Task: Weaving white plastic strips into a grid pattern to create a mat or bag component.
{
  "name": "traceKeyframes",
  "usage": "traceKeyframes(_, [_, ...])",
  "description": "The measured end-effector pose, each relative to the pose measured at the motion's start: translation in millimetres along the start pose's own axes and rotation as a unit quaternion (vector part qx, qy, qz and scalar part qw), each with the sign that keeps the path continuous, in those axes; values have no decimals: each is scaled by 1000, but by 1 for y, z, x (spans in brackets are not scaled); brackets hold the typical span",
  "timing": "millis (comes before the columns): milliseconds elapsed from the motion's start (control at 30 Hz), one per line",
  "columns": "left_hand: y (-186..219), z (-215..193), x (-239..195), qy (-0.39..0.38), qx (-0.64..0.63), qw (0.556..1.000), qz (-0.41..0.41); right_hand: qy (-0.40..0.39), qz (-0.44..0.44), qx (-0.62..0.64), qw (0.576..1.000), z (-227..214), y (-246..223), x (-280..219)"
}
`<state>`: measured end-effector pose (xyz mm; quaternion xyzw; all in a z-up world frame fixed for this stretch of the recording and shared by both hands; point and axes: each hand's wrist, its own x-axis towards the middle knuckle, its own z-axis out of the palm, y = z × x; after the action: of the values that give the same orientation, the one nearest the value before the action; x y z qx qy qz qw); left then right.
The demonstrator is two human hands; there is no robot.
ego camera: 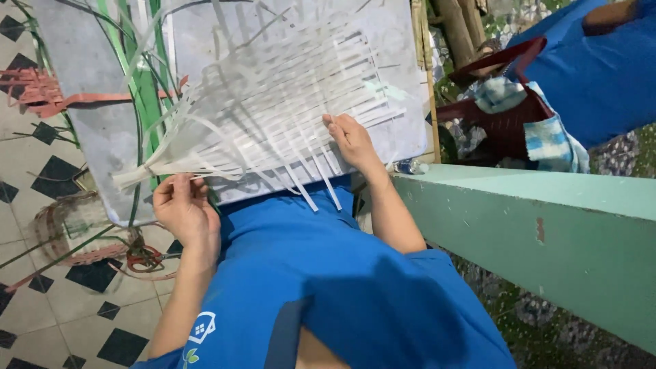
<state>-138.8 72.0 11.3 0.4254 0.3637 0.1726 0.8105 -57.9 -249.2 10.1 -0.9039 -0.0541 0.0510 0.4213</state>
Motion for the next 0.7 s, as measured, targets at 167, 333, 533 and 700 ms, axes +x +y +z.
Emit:
traceKeyframes(167, [-25,-16,19,18,-6,999,32,-12,-3,-11,1000,7,19,1])
traceKeyframes(333, [-19,-12,16,30,-2,998,49,-12,-6,-25,1000,12,31,4])
traceKeyframes(533, [-20,-10,18,26,-1,999,48,-2,18,-73,997,18,26,3])
traceKeyframes(700, [-23,-7,17,17,-29,999,18,-19,4,-144,989,15,2,1])
